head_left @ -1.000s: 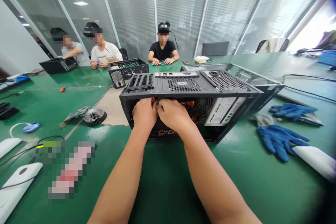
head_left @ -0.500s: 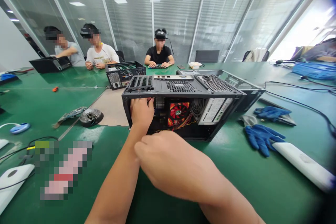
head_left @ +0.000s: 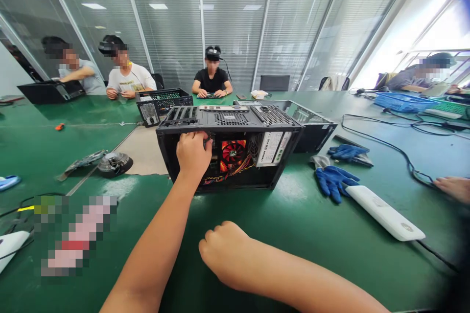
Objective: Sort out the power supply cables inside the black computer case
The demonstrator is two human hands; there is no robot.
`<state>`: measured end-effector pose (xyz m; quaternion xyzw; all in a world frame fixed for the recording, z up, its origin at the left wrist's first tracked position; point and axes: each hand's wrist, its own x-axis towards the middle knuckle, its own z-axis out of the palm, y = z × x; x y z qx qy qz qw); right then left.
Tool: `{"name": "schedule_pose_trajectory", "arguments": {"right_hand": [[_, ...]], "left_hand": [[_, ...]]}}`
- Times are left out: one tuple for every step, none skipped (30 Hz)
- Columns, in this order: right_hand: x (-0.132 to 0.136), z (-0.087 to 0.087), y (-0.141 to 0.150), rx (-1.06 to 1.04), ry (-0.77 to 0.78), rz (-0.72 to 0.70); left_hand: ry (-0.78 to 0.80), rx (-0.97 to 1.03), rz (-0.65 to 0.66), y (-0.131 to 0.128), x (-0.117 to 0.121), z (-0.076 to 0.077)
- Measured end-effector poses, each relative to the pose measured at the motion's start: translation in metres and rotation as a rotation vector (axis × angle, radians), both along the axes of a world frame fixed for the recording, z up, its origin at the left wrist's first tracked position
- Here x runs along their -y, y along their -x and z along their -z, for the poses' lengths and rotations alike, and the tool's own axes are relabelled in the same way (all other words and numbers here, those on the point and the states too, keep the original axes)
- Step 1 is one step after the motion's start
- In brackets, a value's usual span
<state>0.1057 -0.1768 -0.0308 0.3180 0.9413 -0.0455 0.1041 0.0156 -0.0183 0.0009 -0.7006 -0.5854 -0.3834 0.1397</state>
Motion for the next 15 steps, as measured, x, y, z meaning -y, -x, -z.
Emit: {"name": "schedule_pose_trajectory", "arguments": {"right_hand": [[-0.002,0.008,-0.003,-0.027,-0.022,0.026],[-0.005,0.015,-0.006,-0.058,-0.047,0.051],[-0.008,0.022,-0.01,-0.095,-0.07,0.066],[-0.012,0.029,-0.015,-0.118,-0.09,0.082],[-0.015,0.035,-0.019,-0.145,-0.108,0.097],[-0.019,0.041,-0.023,-0.169,-0.121,0.127],[-0.023,0.047,-0.026,-0.202,-0.127,0.162],[-0.028,0.053,-0.027,-0.259,-0.132,0.188],[-0.033,0.057,-0.025,-0.327,-0.142,0.219],[-0.037,0.062,-0.02,-0.405,-0.16,0.27],[-0.042,0.066,-0.013,-0.492,-0.189,0.394],[-0.046,0.07,-0.003,-0.514,-0.201,0.473],[-0.048,0.075,0.008,-0.525,-0.208,0.559],[-0.05,0.079,0.018,-0.56,-0.231,0.816],[-0.05,0.085,0.025,-0.6,-0.26,1.046]], "left_hand": [[-0.013,-0.001,0.026,-0.003,0.003,-0.001],[-0.02,-0.002,0.063,-0.007,0.008,-0.002],[-0.023,-0.007,0.113,-0.011,0.014,-0.003],[-0.014,-0.013,0.177,-0.015,0.021,-0.005],[-0.003,-0.025,0.26,-0.02,0.029,-0.007],[0.01,-0.047,0.357,-0.026,0.039,-0.01],[0.028,-0.085,0.458,-0.031,0.049,-0.012],[0.038,-0.145,0.565,-0.037,0.061,-0.013],[0.051,-0.219,0.674,-0.042,0.072,-0.014],[0.054,-0.299,0.782,-0.047,0.083,-0.013],[0.059,-0.383,0.872,-0.051,0.093,-0.012],[0.062,-0.462,0.939,-0.054,0.102,-0.009],[0.048,-0.526,0.981,-0.056,0.109,-0.006],[0.033,-0.576,1.003,-0.056,0.115,-0.001],[0.026,-0.62,1.024,-0.056,0.119,0.004]]}}
